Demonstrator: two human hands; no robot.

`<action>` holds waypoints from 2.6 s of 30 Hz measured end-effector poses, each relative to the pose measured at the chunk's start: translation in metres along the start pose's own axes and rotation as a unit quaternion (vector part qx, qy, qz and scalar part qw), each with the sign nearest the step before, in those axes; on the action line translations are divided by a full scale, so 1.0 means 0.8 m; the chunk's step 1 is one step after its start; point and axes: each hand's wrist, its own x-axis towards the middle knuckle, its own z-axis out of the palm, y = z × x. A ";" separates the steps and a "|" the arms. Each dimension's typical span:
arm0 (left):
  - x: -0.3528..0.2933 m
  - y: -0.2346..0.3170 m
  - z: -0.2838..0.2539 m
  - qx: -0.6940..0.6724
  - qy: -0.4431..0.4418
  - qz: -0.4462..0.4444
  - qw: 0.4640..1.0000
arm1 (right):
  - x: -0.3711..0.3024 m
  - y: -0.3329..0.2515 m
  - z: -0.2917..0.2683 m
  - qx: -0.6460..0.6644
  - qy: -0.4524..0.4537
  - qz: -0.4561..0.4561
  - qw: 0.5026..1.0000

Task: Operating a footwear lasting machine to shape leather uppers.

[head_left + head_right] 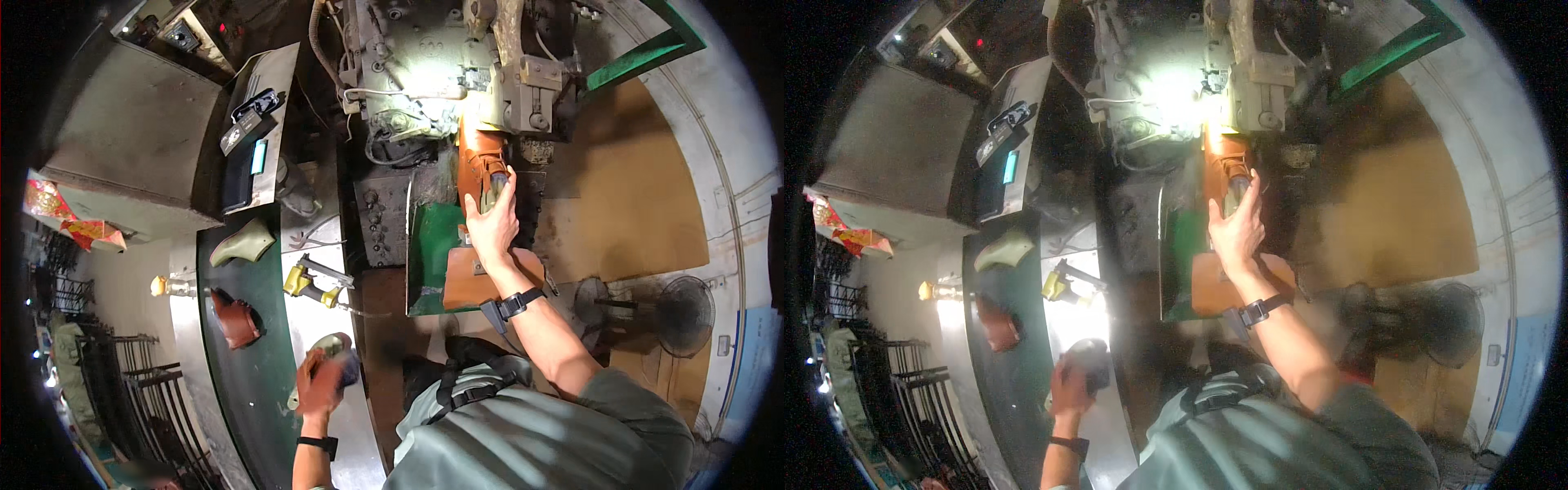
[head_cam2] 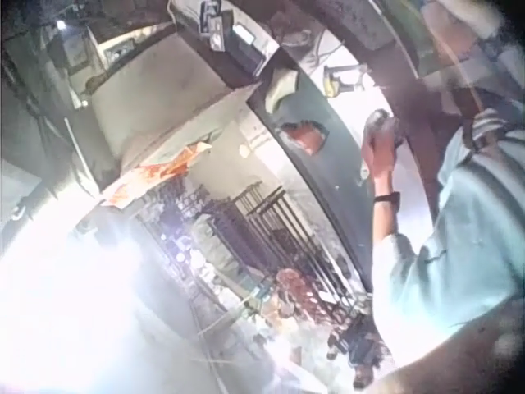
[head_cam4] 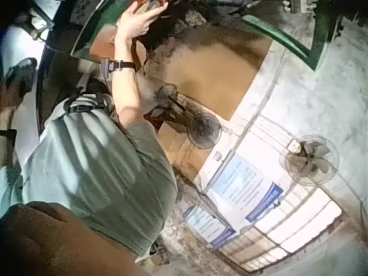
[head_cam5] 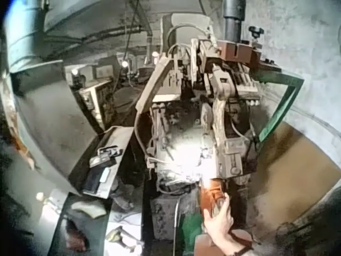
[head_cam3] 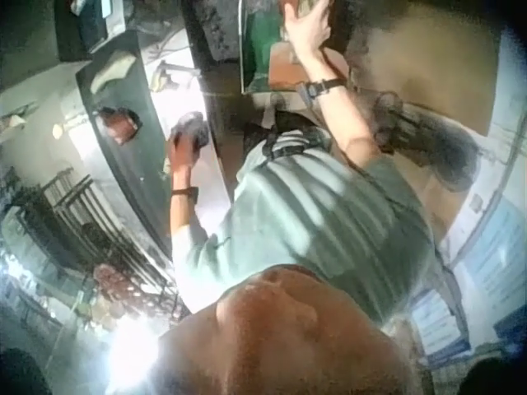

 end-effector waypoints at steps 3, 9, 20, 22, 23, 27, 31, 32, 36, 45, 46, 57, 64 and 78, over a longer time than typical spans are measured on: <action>0.011 0.030 0.010 0.585 -0.133 0.073 0.797 | 0.004 0.008 0.002 0.015 -0.011 0.010 1.000; 0.055 0.099 0.008 0.609 0.025 0.161 0.776 | -0.019 0.066 -0.016 0.366 -0.114 0.084 0.920; 0.049 0.236 0.078 -0.630 -0.158 -0.011 0.760 | -0.274 -0.011 -0.030 0.466 -0.649 0.367 0.477; 0.022 0.226 0.024 -0.572 -0.008 -0.042 0.819 | -0.313 -0.013 0.024 0.415 -0.721 0.338 0.441; 0.004 0.178 -0.013 -0.544 0.046 -0.029 0.837 | -0.342 -0.028 0.054 0.418 -0.750 0.312 0.406; -0.095 0.058 -0.151 -0.271 0.205 -0.026 0.940 | -0.397 -0.047 0.145 0.160 -0.669 0.248 0.682; -0.160 -0.092 -0.214 0.318 0.235 -0.198 0.897 | -0.441 -0.061 0.217 0.174 -0.634 0.237 0.715; -0.164 -0.131 -0.216 0.427 0.214 -0.245 0.844 | -0.452 -0.061 0.234 0.185 -0.630 0.259 0.708; -0.042 -0.084 -0.167 0.292 0.241 0.055 0.924 | -0.476 0.001 0.283 0.260 -0.565 0.243 0.744; 0.044 0.168 -0.079 -0.082 0.117 0.090 0.986 | -0.380 -0.003 0.169 0.363 -0.431 0.299 0.770; 0.027 0.189 -0.078 -0.274 0.102 0.052 0.955 | -0.347 -0.001 0.143 0.366 -0.412 0.273 0.788; 0.061 0.069 0.110 -0.848 -0.212 -0.322 0.363 | -0.109 0.063 -0.088 0.493 -0.302 0.213 0.788; 0.134 0.141 0.320 -0.659 -0.399 -0.138 0.622 | -0.001 0.085 -0.132 0.429 -0.276 0.198 0.837; 0.085 0.222 0.369 -0.543 -0.171 -0.285 0.771 | 0.075 0.137 -0.026 0.245 -0.096 0.144 0.954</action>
